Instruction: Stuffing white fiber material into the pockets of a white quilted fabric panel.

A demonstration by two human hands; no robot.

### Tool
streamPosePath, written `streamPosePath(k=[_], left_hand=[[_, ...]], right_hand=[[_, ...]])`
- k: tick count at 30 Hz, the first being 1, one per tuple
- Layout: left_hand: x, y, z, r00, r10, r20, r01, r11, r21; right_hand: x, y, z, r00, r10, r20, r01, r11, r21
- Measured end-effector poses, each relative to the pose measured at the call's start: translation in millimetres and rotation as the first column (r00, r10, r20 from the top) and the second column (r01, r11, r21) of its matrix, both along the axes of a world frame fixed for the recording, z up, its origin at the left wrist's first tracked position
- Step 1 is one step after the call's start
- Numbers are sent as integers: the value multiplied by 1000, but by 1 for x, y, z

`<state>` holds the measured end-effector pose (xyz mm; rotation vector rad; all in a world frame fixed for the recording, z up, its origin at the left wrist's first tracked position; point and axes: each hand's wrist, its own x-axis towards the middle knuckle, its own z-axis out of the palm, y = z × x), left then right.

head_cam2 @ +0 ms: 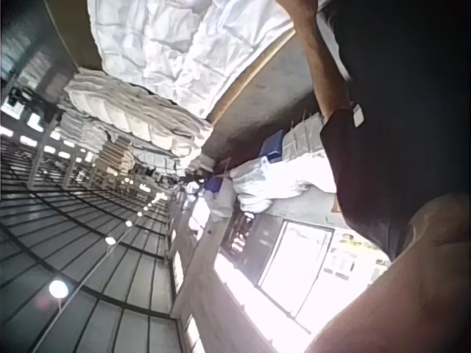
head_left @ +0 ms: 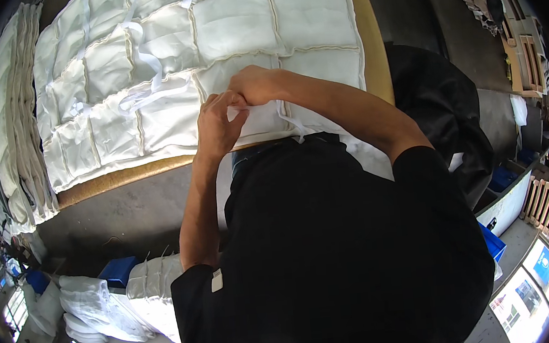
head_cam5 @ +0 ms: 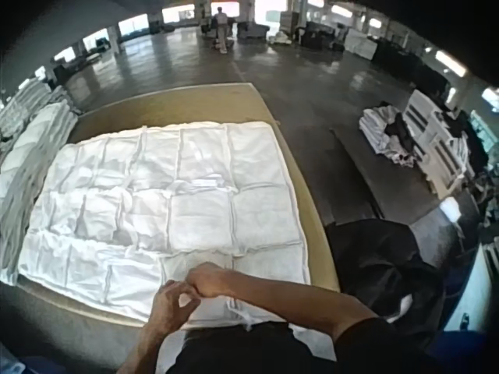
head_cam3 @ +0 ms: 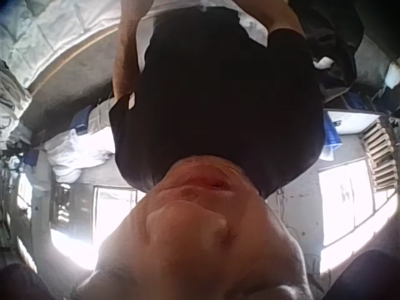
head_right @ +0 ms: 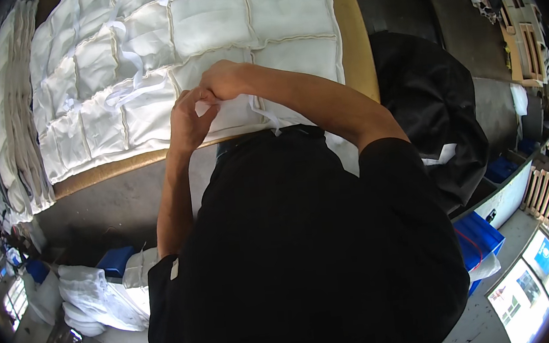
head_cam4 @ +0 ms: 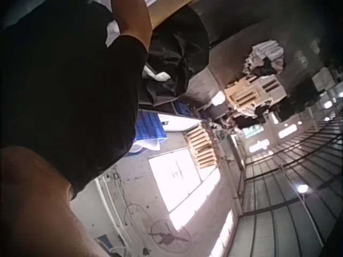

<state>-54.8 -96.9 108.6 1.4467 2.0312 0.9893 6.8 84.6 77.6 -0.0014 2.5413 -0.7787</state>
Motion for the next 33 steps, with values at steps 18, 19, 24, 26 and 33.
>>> streamPosePath(k=[18,19,24,26,33], left_hand=[[-11,-6,-15,980,7,198,-19,998,61],[-15,-5,-14,982,3,190,-8,1000,24],[-31,-9,-15,975,21,221,-15,999,-28],[-37,-11,-19,967,-20,254,45,995,-90],[-63,-1,-36,951,-308,-22,299,938,-177]], right_hand=[[29,11,-9,971,-104,-217,101,995,-22],[28,17,-4,974,-87,-209,72,994,-79],[57,14,17,918,-245,-311,140,936,-323],[60,4,14,961,-182,-208,46,847,-529],[27,12,-1,947,-114,299,107,993,41]])
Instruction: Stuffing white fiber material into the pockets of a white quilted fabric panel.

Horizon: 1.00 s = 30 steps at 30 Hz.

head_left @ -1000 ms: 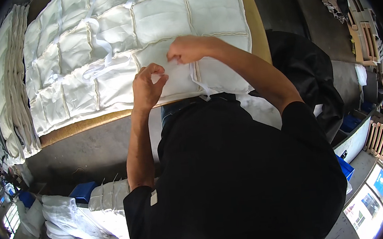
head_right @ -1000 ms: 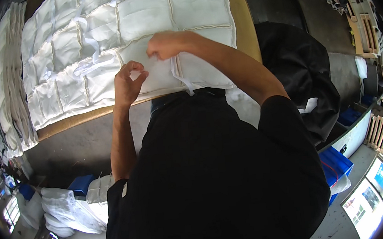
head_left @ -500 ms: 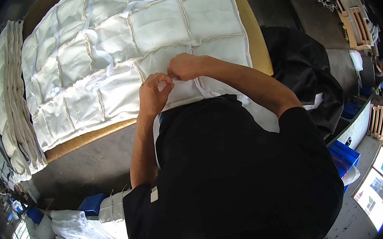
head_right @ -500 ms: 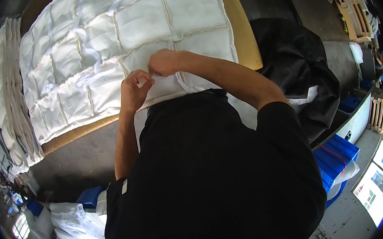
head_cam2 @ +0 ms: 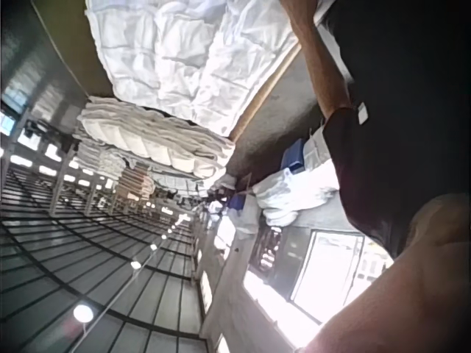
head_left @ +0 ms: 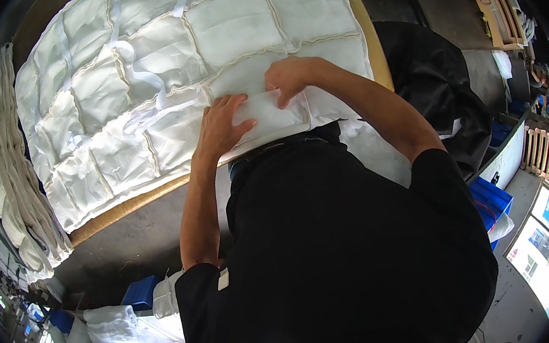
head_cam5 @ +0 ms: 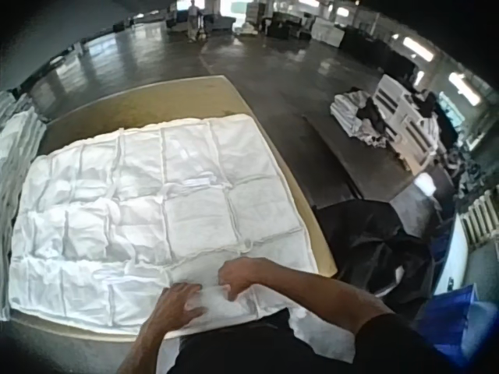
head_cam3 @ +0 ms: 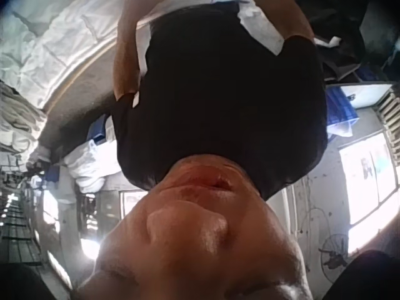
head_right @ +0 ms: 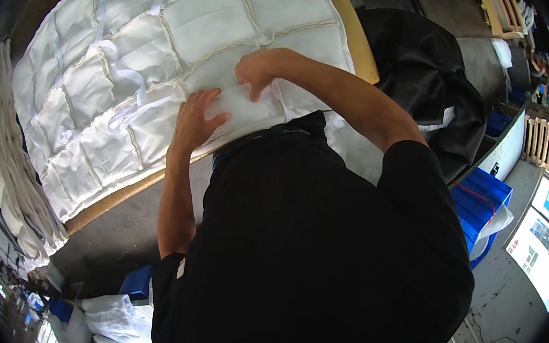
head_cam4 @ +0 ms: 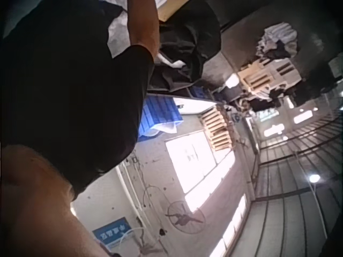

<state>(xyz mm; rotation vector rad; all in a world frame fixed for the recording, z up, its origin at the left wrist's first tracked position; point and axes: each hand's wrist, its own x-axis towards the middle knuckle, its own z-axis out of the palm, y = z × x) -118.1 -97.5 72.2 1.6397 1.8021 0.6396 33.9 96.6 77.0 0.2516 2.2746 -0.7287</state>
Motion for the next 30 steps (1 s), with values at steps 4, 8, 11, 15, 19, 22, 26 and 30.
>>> streamPosePath(k=[4,8,11,15,19,22,26,30], left_hand=[[-10,15,-1,999,-39,36,41,997,-67],[-13,21,7,991,-124,-56,118,987,-107],[-11,34,13,983,-174,-64,163,976,-145],[-13,72,12,846,-291,446,513,671,-536],[-20,99,7,798,-449,401,557,296,-776],[-25,105,0,838,-474,269,466,367,-805],[-26,98,-9,886,-392,246,432,508,-745],[-21,96,-3,898,-391,203,404,544,-736]], right_hand=[[6,-8,9,984,-159,79,177,857,-483],[0,-10,8,957,-113,266,165,970,-181],[-11,-6,1,974,-74,212,114,976,-184],[-11,-3,-5,992,-64,111,78,989,-128],[-1,2,2,988,-136,66,145,979,-144],[3,5,6,981,-177,-74,177,984,-5],[4,-10,1,966,-232,-113,172,907,-385],[2,-15,-4,944,-248,217,290,938,-189]])
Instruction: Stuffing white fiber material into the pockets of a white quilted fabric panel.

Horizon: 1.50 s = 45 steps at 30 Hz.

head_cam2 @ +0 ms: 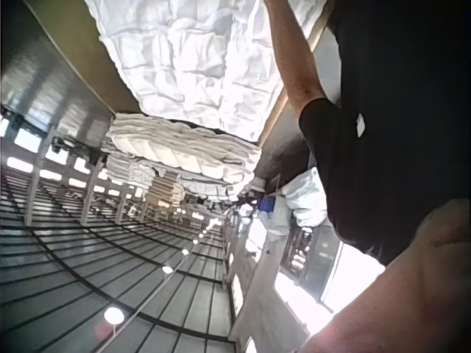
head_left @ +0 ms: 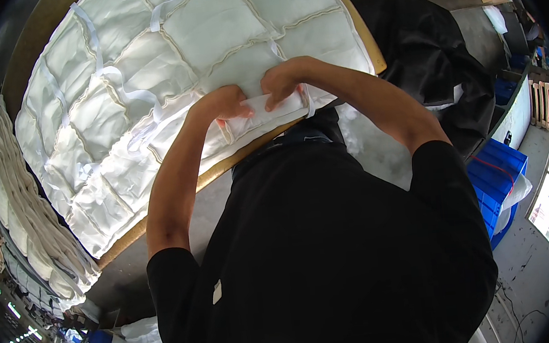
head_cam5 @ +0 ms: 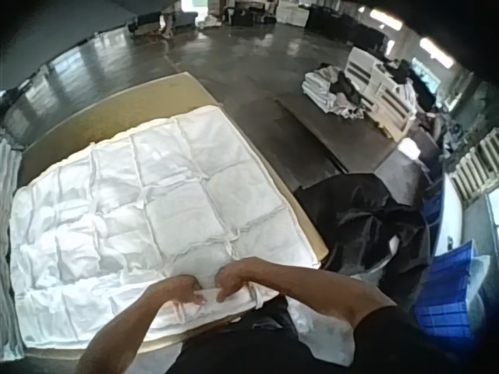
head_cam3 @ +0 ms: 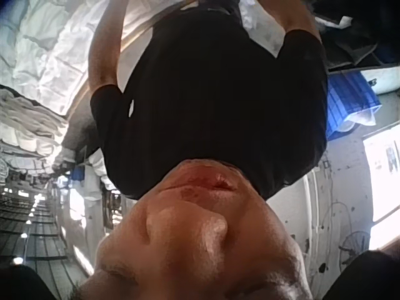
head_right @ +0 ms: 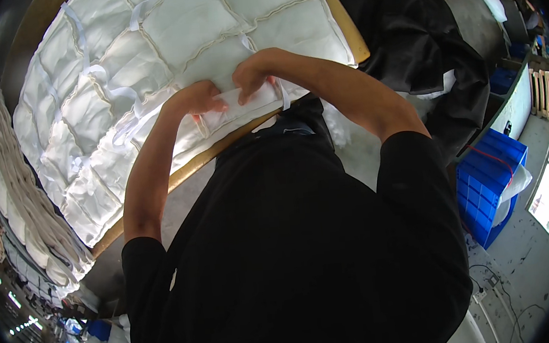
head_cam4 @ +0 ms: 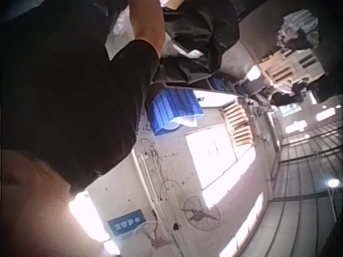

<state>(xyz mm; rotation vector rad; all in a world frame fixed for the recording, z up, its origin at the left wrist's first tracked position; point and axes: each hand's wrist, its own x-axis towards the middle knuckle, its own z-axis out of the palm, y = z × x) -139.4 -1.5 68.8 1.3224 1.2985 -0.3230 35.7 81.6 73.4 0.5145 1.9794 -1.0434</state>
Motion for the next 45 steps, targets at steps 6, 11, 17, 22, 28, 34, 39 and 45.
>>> streamPosePath(k=[6,11,17,22,28,34,39,45], left_hand=[[-10,-1,33,988,83,132,-89,995,41],[-7,2,19,910,147,388,-85,981,-172],[11,32,6,969,-238,68,245,880,-407],[10,31,49,982,-185,-31,179,974,-138],[12,13,55,994,30,102,-37,997,74],[26,12,21,997,-52,61,65,969,-238],[32,22,29,972,-206,-115,164,940,-301],[18,7,48,997,-60,-51,58,998,-33]], right_hand=[[-16,16,16,1000,6,-8,-6,1000,-3],[-17,10,24,996,86,-8,-85,992,96],[-4,11,14,998,-8,-59,13,996,89],[14,13,19,975,-3,-223,32,991,128],[34,12,21,838,-145,-526,253,957,140],[35,10,-2,897,-23,-442,167,942,291],[40,11,-2,878,-13,-479,186,930,317],[44,-10,7,727,-167,-666,289,954,77]])
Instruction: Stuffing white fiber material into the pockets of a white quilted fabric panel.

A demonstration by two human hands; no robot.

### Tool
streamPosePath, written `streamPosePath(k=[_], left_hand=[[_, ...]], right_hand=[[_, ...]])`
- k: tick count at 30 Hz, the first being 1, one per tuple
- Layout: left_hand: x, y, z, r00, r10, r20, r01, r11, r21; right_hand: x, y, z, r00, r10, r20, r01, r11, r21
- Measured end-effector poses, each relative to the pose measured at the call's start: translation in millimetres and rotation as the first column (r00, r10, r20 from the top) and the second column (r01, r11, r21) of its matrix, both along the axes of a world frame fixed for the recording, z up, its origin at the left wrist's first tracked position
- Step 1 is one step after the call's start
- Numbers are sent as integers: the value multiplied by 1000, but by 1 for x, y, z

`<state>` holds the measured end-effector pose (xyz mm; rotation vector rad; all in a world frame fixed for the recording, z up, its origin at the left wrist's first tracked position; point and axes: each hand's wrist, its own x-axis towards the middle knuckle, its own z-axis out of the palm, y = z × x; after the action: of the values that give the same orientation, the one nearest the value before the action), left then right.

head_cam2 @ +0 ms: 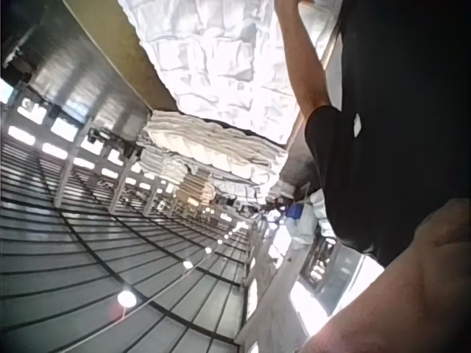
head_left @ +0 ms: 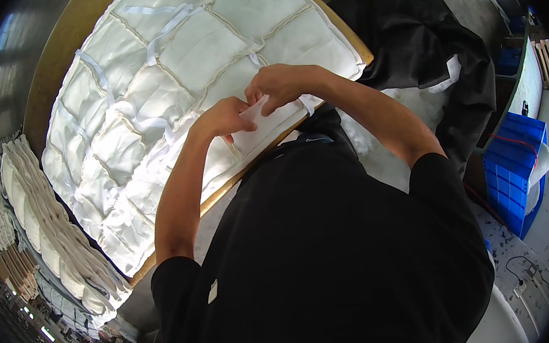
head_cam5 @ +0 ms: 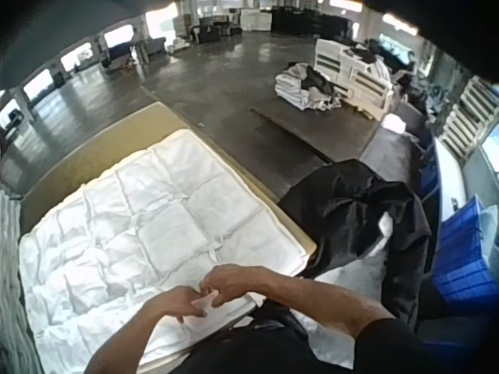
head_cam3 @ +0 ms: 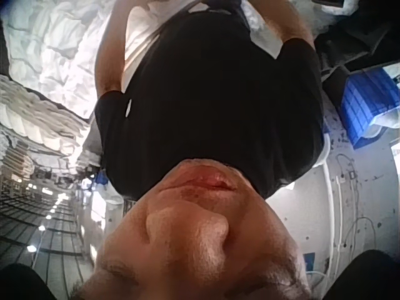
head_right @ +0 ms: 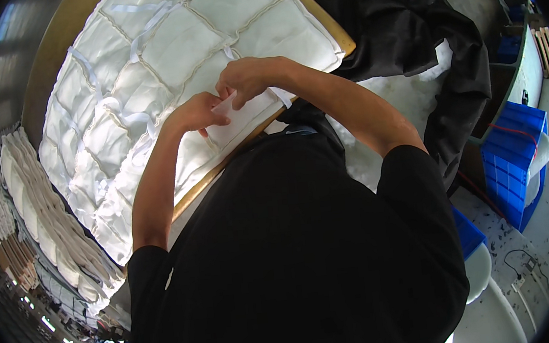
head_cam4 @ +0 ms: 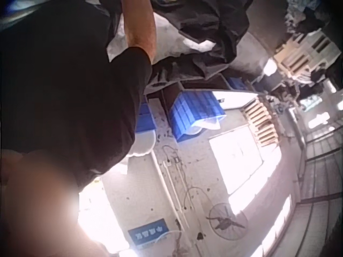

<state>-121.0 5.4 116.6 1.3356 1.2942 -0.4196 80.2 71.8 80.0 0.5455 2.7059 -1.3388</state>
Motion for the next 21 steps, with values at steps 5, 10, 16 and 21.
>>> streamPosePath(k=[5,10,16,21], left_hand=[[-4,-11,-16,996,-49,-79,49,999,5],[-8,-37,-13,990,-138,-23,131,859,495],[7,-85,-24,813,512,278,-510,397,763],[19,-60,-74,820,566,79,-172,113,979]], right_hand=[[-18,-8,-1,900,200,388,-262,958,113],[2,-17,6,993,36,114,-58,979,197],[1,-74,-8,907,-79,-414,309,794,525],[-34,-75,-26,991,-77,-106,123,834,538]])
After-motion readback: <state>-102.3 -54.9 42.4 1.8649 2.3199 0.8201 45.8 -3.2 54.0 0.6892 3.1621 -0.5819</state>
